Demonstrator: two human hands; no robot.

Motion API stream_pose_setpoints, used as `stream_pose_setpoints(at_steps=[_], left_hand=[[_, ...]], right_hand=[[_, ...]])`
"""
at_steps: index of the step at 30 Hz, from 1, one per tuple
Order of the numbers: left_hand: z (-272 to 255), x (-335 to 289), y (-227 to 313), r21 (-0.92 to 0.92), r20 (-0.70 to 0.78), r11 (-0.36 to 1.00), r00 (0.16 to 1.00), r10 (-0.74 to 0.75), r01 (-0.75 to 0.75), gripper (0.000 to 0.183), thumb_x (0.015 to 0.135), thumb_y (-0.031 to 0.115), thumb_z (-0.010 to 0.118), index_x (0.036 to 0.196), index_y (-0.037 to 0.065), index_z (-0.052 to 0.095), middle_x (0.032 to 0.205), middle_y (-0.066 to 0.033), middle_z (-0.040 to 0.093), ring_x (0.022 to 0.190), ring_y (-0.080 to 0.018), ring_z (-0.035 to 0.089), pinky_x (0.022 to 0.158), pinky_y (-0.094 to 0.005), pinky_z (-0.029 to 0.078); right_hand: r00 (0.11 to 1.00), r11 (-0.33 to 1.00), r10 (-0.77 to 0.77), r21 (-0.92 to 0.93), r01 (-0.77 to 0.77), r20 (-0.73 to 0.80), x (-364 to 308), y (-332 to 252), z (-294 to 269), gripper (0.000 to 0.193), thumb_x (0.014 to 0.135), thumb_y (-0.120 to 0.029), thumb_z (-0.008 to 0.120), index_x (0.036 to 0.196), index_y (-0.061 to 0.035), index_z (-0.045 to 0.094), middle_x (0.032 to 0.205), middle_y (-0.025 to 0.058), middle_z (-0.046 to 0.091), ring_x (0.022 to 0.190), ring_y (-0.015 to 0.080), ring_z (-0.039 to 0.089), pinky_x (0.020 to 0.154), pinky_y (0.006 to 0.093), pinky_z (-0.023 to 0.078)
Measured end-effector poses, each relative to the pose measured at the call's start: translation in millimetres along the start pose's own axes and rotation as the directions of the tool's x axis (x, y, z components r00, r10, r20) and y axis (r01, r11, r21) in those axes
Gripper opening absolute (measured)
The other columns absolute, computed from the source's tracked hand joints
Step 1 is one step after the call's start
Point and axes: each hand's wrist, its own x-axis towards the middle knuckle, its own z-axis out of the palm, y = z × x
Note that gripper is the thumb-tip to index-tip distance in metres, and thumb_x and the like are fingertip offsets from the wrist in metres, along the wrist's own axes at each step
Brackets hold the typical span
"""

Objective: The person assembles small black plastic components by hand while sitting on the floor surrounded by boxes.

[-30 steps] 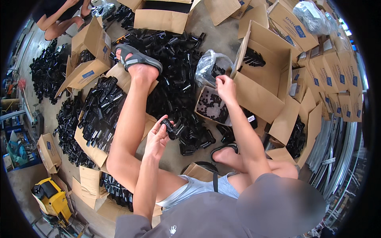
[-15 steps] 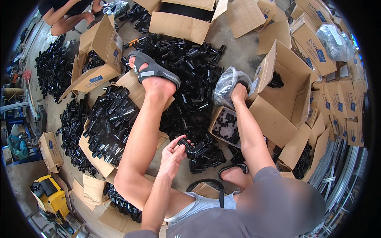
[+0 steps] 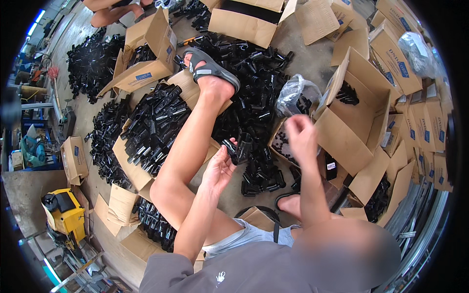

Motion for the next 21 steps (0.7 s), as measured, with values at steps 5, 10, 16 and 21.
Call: stream_pose_setpoints(at_steps=[5, 10, 16, 21], left_hand=[[15, -22, 11, -0.033, 0.030, 0.996, 0.996, 0.087, -0.086, 0.027, 0.103, 0.028, 0.064, 0.122, 0.009, 0.065, 0.119, -0.0079, 0.073, 0.111, -0.0208, 0.070, 0.099, -0.0355, 0.059], [46, -46, -9, 0.025, 0.049, 0.997, 0.997, 0.067, -0.068, 0.021, 0.100, 0.029, 0.070, 0.112, 0.013, 0.069, 0.112, -0.0055, 0.073, 0.099, -0.0145, 0.068, 0.083, -0.0285, 0.058], [20, -77, -22, 0.218, 0.174, 0.955, 0.971, 0.163, -0.200, 0.033, 0.108, 0.028, 0.056, 0.130, 0.004, 0.059, 0.123, -0.0089, 0.068, 0.117, -0.0210, 0.064, 0.107, -0.0389, 0.050], [22, -61, -42, 0.229, 0.430, 0.965, 0.903, 0.018, -0.128, 0.043, 0.107, 0.031, 0.059, 0.138, 0.003, 0.053, 0.129, -0.0111, 0.065, 0.116, -0.0203, 0.065, 0.098, -0.0326, 0.056]], right_hand=[[0.915, 0.966, 0.015, 0.231, -0.118, 0.404, -113, -83, -15, 0.020, 0.089, -0.014, 0.073, 0.097, 0.0037, 0.069, 0.082, 0.0103, 0.072, 0.072, 0.0136, 0.068, 0.070, 0.0304, 0.056], [0.903, 0.971, -0.079, 0.238, -0.026, 0.422, -132, -83, -51, 0.021, 0.090, -0.015, 0.073, 0.101, 0.0025, 0.071, 0.086, 0.0118, 0.073, 0.075, 0.0144, 0.069, 0.071, 0.0300, 0.056], [0.922, 0.965, -0.200, 0.229, 0.127, 0.332, -150, -75, -68, 0.022, 0.084, -0.018, 0.070, 0.093, 0.0015, 0.070, 0.087, 0.0199, 0.072, 0.080, 0.0295, 0.071, 0.073, 0.0395, 0.056], [0.959, 0.927, -0.151, 0.372, 0.053, 0.240, -167, -54, -104, 0.023, 0.088, -0.015, 0.070, 0.100, 0.0044, 0.068, 0.083, 0.0131, 0.072, 0.076, 0.0187, 0.069, 0.071, 0.0335, 0.055]])
